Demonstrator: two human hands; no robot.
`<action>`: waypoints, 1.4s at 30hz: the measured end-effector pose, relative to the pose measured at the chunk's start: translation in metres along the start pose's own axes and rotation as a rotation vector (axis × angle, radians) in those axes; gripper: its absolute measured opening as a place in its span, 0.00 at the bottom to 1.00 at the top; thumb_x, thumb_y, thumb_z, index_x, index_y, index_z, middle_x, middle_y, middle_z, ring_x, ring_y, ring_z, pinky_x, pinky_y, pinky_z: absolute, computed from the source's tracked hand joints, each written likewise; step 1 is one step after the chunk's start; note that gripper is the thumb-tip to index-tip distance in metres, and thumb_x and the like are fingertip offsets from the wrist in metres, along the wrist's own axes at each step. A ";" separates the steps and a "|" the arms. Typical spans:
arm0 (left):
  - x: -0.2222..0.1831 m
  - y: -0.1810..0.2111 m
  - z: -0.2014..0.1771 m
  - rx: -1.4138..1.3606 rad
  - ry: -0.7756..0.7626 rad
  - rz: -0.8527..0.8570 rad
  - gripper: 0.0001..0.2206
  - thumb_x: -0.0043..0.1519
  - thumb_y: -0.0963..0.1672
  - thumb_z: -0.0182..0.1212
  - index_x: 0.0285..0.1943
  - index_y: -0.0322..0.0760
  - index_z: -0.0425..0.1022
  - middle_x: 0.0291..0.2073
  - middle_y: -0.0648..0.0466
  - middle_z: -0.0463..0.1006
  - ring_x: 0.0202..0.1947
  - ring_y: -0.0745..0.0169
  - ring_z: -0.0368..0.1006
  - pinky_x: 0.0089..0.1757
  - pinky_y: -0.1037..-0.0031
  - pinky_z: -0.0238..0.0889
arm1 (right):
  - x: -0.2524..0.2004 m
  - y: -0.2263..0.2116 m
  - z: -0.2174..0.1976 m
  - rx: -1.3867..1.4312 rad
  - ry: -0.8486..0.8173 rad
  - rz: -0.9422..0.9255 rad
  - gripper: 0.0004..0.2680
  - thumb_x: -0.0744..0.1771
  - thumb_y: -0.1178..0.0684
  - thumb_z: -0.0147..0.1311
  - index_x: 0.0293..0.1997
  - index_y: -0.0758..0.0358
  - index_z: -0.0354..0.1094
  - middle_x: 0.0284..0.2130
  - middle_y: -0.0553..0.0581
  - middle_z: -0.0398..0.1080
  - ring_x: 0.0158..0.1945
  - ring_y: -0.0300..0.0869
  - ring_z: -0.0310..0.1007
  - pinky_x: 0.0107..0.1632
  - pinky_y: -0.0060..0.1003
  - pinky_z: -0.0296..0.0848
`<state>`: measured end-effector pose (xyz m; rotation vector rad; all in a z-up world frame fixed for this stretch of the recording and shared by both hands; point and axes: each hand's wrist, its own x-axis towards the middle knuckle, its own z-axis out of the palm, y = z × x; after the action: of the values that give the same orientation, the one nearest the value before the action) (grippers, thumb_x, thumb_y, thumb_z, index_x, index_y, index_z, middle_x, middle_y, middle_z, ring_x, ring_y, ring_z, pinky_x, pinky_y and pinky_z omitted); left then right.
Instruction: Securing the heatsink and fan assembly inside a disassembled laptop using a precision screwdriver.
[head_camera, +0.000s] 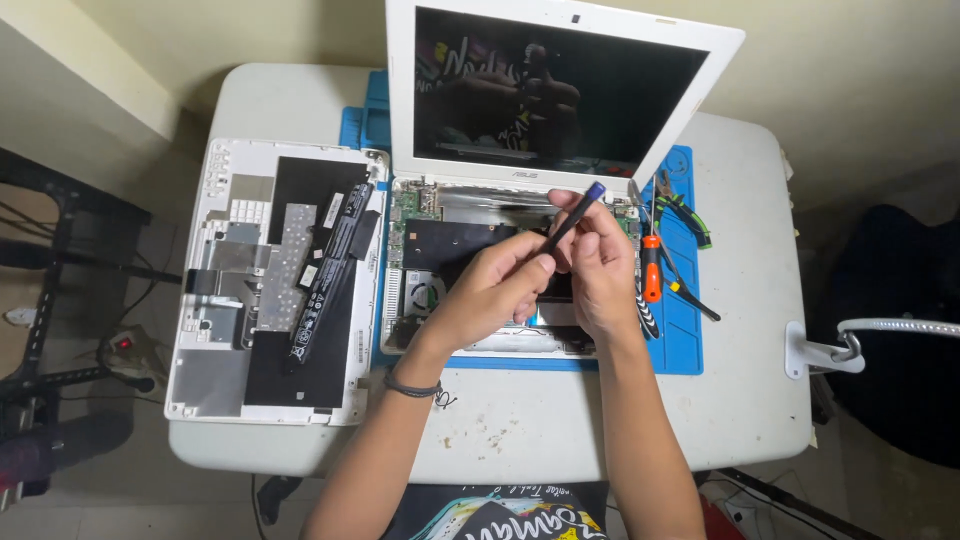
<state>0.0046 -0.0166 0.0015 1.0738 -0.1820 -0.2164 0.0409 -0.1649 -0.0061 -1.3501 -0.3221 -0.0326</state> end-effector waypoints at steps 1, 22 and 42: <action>0.002 -0.005 -0.001 0.001 -0.007 -0.001 0.08 0.68 0.42 0.53 0.46 0.27 0.73 0.24 0.54 0.67 0.18 0.73 0.63 0.21 0.75 0.66 | 0.001 -0.005 0.000 -0.001 0.006 -0.004 0.25 0.70 0.36 0.52 0.61 0.74 0.66 0.28 0.53 0.66 0.29 0.31 0.61 0.37 0.27 0.67; -0.002 0.019 -0.011 0.730 0.277 0.541 0.06 0.60 0.40 0.68 0.44 0.43 0.83 0.33 0.57 0.79 0.37 0.59 0.73 0.41 0.73 0.67 | 0.004 0.019 -0.030 0.138 0.413 -0.074 0.08 0.71 0.53 0.55 0.43 0.68 0.64 0.29 0.63 0.70 0.26 0.45 0.78 0.29 0.34 0.83; 0.002 0.008 -0.008 0.875 0.376 0.759 0.04 0.59 0.39 0.68 0.40 0.41 0.82 0.32 0.56 0.76 0.40 0.52 0.70 0.44 0.65 0.65 | 0.005 0.009 -0.018 0.122 0.355 -0.157 0.08 0.71 0.53 0.54 0.43 0.70 0.62 0.29 0.66 0.69 0.29 0.47 0.80 0.33 0.37 0.85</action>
<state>0.0092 -0.0067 0.0054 1.7940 -0.3442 0.8184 0.0517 -0.1790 -0.0168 -1.1702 -0.1266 -0.3741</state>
